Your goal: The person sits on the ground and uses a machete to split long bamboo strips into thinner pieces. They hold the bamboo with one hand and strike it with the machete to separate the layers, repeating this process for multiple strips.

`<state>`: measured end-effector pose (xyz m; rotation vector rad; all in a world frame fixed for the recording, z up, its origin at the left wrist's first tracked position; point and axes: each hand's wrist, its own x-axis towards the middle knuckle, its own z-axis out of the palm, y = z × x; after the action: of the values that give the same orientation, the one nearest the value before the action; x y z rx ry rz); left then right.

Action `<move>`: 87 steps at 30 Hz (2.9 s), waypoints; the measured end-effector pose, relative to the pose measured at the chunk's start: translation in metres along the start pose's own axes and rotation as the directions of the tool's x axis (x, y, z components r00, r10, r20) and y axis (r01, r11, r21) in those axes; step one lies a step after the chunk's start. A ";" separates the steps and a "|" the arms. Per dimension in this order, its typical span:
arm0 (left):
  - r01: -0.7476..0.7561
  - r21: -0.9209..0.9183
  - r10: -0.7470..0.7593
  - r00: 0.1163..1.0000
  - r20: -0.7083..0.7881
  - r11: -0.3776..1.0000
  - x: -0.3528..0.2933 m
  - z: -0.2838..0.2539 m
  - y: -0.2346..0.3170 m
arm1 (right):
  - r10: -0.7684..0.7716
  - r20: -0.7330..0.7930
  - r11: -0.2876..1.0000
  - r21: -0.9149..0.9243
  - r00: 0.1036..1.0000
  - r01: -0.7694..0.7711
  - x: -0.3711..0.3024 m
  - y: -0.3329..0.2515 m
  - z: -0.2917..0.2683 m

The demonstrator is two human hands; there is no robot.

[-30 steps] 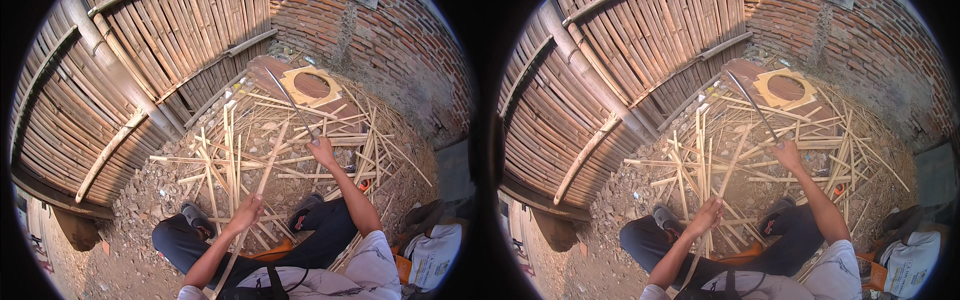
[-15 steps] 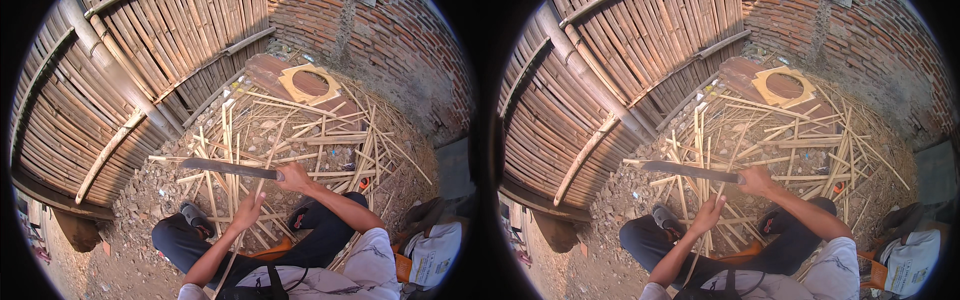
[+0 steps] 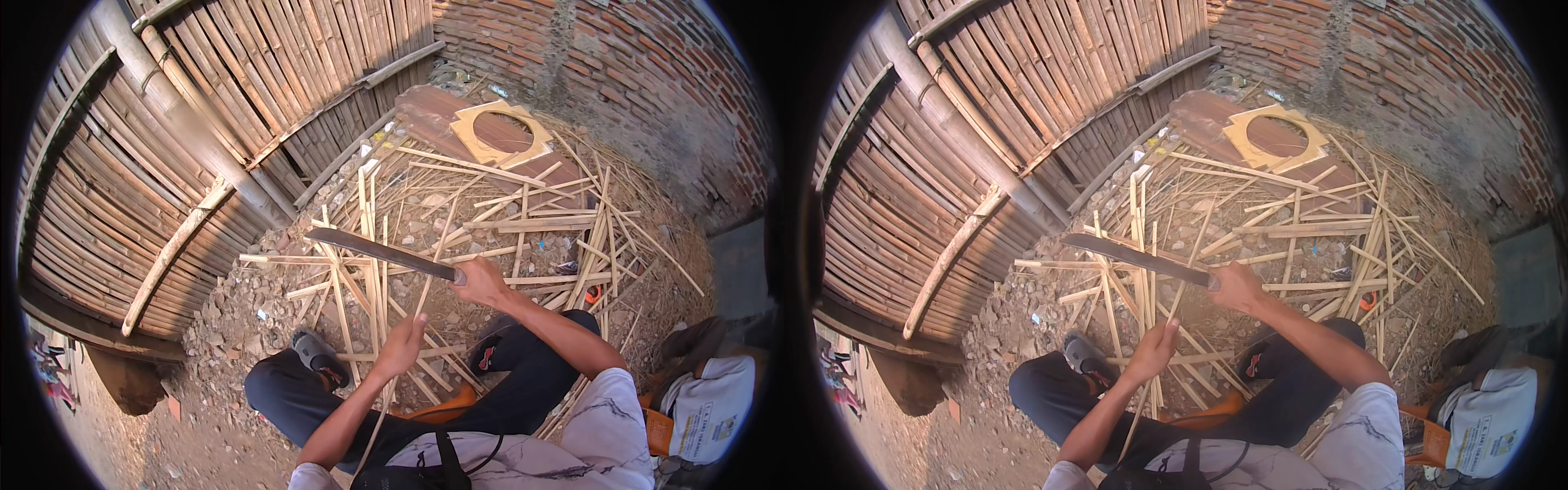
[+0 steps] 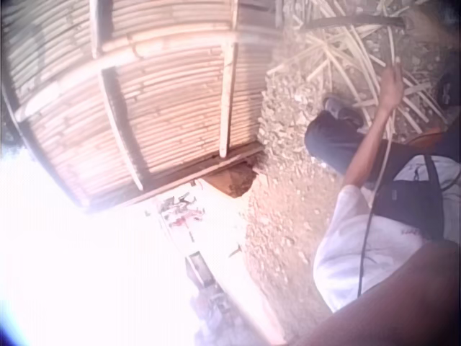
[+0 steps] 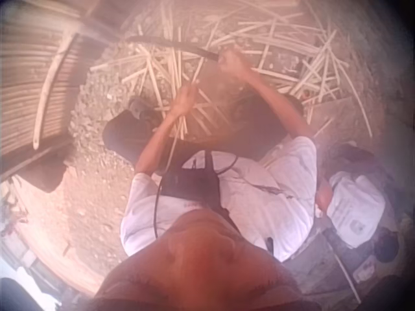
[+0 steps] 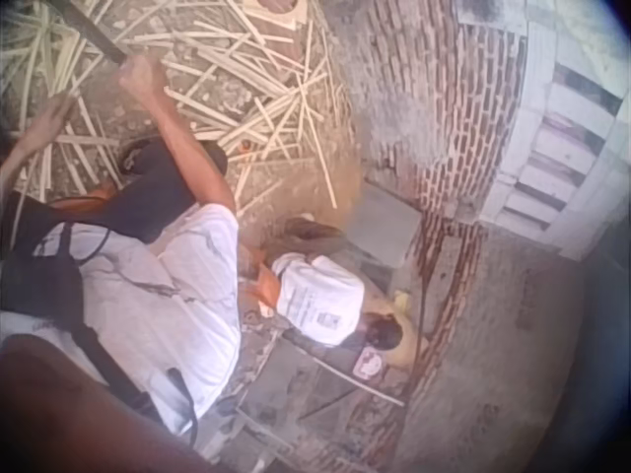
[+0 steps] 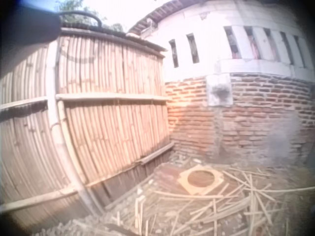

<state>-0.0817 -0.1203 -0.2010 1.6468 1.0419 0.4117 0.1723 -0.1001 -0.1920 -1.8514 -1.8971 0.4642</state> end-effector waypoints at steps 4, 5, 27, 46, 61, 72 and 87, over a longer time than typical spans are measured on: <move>-0.032 0.071 0.036 0.998 -0.054 0.997 -0.001 0.001 0.010 | -0.056 0.048 0.997 -0.044 0.997 0.058 -0.002 -0.004 0.002; -0.032 0.104 0.040 0.996 -0.075 0.994 -0.004 -0.001 0.015 | -0.050 0.039 0.998 -0.043 0.998 0.051 0.001 -0.002 0.000; -0.085 0.108 0.084 0.996 0.018 0.990 -0.004 0.002 -0.004 | 0.138 -0.057 0.990 -0.016 0.989 -0.140 0.023 0.047 -0.016; 0.099 -0.213 -0.066 0.985 0.160 0.972 0.003 0.001 -0.008 | 0.043 0.036 0.997 -0.069 0.998 -0.040 0.007 0.003 -0.002; 0.072 -0.086 -0.056 0.984 0.168 0.994 -0.001 -0.001 -0.009 | 0.115 -0.091 0.993 0.047 0.989 -0.111 0.013 0.021 -0.021; -0.062 0.096 0.051 0.992 0.113 0.993 -0.017 -0.017 0.000 | 0.622 -0.241 0.772 0.028 0.745 -0.635 0.050 0.168 -0.050; 0.135 -0.176 -0.136 0.991 0.006 0.975 0.000 -0.023 0.007 | 0.231 -0.148 0.946 0.265 0.962 -0.187 0.026 0.041 -0.053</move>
<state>-0.0952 -0.1068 -0.1867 1.4096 1.0841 0.4067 0.2354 -0.0759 -0.1672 -1.8655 -1.4604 0.5586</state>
